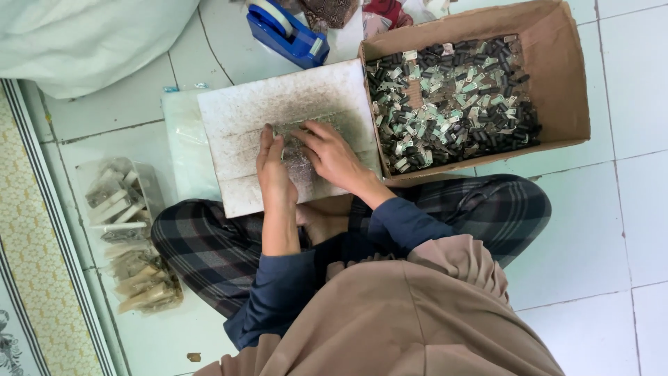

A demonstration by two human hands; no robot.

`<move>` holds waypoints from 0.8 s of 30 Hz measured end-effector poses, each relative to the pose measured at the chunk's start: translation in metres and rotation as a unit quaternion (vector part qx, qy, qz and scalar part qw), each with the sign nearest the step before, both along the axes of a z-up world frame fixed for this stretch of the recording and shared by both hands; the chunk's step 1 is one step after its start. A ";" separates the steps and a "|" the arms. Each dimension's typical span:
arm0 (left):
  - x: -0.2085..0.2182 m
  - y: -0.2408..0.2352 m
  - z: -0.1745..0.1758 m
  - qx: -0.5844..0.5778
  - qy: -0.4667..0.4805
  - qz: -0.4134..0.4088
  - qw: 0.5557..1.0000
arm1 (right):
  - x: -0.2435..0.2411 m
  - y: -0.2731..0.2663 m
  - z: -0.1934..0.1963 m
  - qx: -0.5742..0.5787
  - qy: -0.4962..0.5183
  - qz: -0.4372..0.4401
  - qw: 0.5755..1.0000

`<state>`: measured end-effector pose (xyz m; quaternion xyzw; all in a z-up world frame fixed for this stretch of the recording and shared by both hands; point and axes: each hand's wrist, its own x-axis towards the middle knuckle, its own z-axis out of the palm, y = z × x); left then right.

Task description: A person sitting on the floor is picking small metal parts from a cardboard box and placing them into a small plastic bag for packaging.

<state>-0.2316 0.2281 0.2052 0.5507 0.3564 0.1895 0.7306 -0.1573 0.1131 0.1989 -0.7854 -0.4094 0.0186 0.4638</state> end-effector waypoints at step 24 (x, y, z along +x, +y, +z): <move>0.144 -0.184 -0.180 0.430 0.182 -0.475 0.746 | 0.119 -0.191 -0.073 -0.393 0.192 -0.145 0.887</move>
